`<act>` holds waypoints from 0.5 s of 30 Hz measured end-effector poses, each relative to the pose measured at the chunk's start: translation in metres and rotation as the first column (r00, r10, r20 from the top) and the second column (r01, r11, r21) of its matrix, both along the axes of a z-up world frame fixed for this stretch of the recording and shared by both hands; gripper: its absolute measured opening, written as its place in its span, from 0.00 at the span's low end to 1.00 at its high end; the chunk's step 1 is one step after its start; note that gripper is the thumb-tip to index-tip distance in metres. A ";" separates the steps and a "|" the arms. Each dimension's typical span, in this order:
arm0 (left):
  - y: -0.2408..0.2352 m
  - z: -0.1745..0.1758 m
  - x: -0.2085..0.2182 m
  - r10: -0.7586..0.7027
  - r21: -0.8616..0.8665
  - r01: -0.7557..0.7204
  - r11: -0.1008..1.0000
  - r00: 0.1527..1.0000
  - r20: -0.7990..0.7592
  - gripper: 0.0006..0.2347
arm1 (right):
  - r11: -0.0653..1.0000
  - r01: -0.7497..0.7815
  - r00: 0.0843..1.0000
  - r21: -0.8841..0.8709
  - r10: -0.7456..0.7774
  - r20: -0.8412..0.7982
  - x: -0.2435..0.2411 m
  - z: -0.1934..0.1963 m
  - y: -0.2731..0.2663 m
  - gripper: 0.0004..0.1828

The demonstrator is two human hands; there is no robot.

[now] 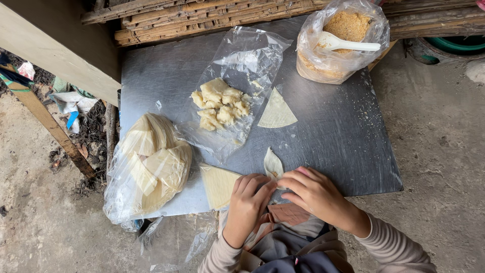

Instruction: The person assembles triangular food parcels by placing a filling onto thin wrappers and folding them. They use a spoon to add a granular filling and their hands to fold the wrappers into sealed parcels.

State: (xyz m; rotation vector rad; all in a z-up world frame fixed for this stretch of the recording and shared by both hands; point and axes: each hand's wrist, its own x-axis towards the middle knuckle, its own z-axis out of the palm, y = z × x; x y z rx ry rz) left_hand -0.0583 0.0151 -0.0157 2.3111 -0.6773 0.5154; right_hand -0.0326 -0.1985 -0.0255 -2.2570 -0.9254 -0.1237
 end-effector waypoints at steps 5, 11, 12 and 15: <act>-0.005 -0.006 0.007 0.088 -0.045 -0.091 0.995 0.994 -0.062 0.06 | 0.987 0.122 0.992 0.108 -0.119 -0.033 0.004 0.004 0.009 0.09; -0.018 -0.010 0.019 0.234 -0.050 -0.243 0.969 0.961 -0.144 0.06 | 0.931 0.340 0.936 0.131 -0.322 -0.144 0.011 0.010 0.027 0.06; -0.019 -0.010 0.021 0.255 -0.049 -0.265 0.963 0.956 -0.148 0.06 | 0.924 0.360 0.930 0.130 -0.344 -0.130 0.012 0.010 0.030 0.06; -0.020 -0.011 0.023 0.260 -0.025 -0.266 0.964 0.956 -0.137 0.05 | 0.909 0.401 0.914 0.115 -0.389 -0.114 0.014 0.011 0.035 0.07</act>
